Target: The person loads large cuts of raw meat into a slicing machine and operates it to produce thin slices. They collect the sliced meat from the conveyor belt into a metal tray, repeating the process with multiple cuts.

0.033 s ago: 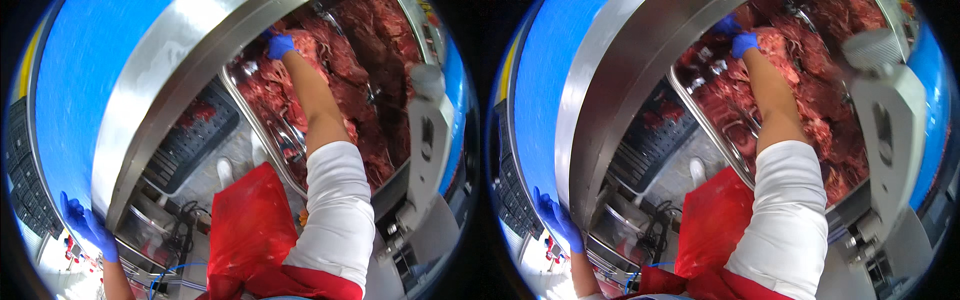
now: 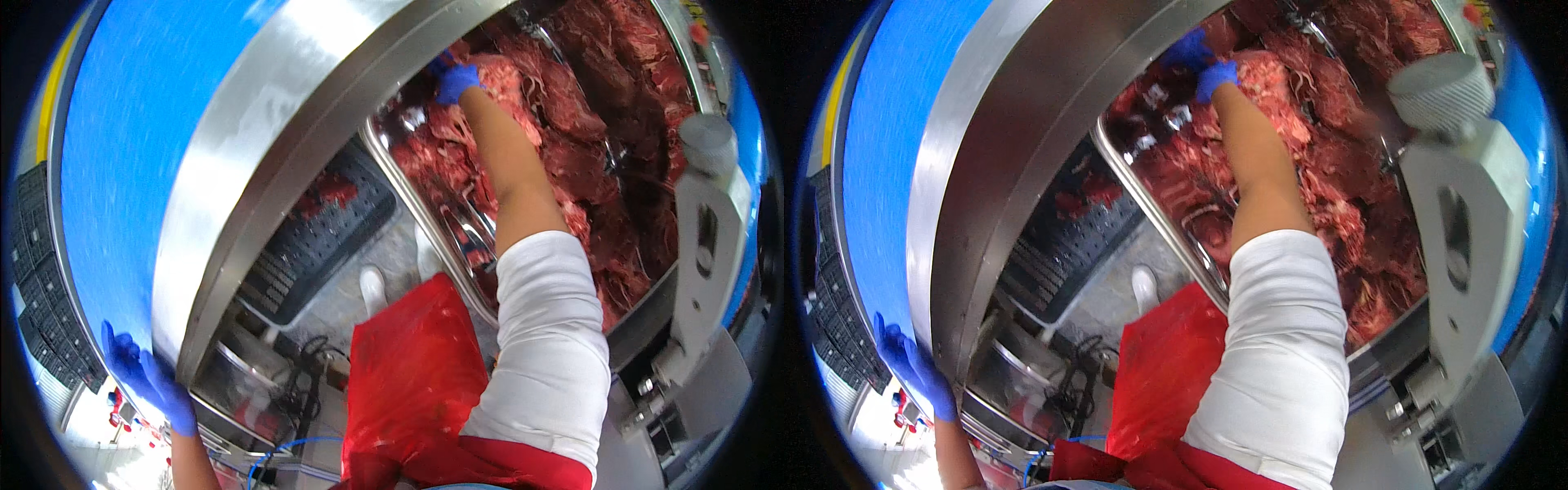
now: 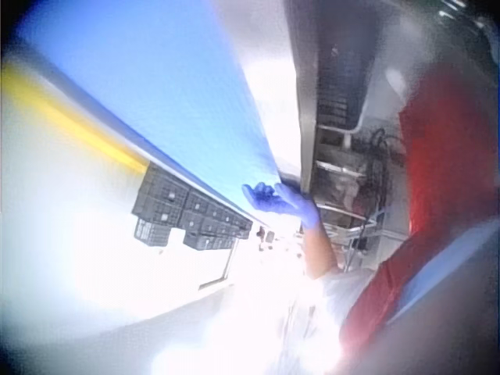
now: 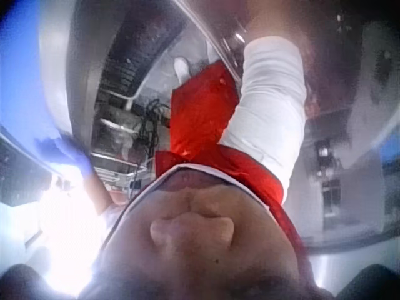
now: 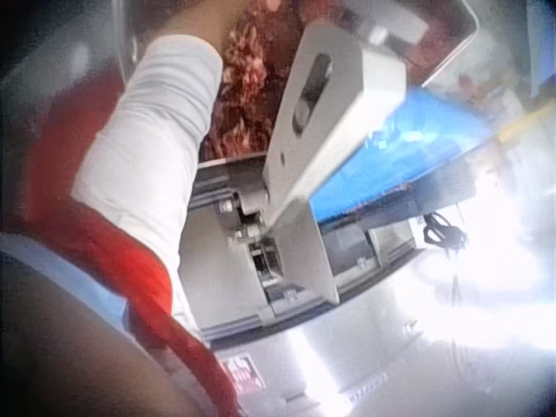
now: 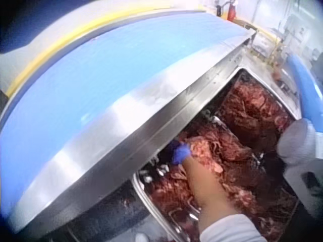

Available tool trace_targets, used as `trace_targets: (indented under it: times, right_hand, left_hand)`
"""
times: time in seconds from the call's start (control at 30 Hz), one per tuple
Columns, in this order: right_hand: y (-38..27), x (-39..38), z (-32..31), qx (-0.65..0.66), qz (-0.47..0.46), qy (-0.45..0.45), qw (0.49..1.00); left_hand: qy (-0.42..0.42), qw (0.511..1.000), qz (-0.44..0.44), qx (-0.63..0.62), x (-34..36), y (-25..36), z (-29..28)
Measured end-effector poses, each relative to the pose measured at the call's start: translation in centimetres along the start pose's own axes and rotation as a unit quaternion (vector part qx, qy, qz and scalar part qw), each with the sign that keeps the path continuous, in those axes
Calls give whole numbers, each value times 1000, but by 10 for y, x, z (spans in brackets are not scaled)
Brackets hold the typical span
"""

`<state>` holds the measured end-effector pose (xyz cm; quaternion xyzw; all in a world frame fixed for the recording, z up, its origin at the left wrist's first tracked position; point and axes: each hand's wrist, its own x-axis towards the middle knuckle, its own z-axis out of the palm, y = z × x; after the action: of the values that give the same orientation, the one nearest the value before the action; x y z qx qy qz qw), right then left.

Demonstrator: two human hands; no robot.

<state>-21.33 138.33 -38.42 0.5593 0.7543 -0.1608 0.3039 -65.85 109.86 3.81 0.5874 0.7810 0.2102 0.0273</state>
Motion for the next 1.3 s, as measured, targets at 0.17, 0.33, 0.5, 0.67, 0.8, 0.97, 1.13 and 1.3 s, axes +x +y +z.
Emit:
trace_targets:
  times: [0.17, 0.33, 0.5, 0.67, 0.8, 0.97, 1.13, 1.3]
  right_hand:
    - [-23, 44, 61, -108, 5, 53, 993]
    - [-52, 45, 100, -128, 1, 2, 992]
    - [-5, 30, 257, -194, 60, 139, 969]
    - [64, -90, 147, -116, 203, -83, 969]
    - [131, -153, 109, 5, 494, -105, 863]
    - [215, -111, 210, 370, 224, 68, 899]
    - [127, -108, 145, 204, 197, 57, 957]
    - [117, -97, 167, 127, 233, 85, 960]
  left_hand:
    - [36, 998, 18, 48, 2, 10, 5]
    - [44, 996, 43, 64, 5, 7, 5]
    - [44, 997, 42, 51, 13, -9, 0]
    - [27, 994, 77, 79, 1, -27, -11]
    - [6, 991, 100, 89, 3, -16, -11]
    - [22, 994, 73, 77, 9, -17, 1]
    - [6, 993, 55, 101, 6, 1, -4]
    - [31, 994, 63, 89, 5, -5, -4]
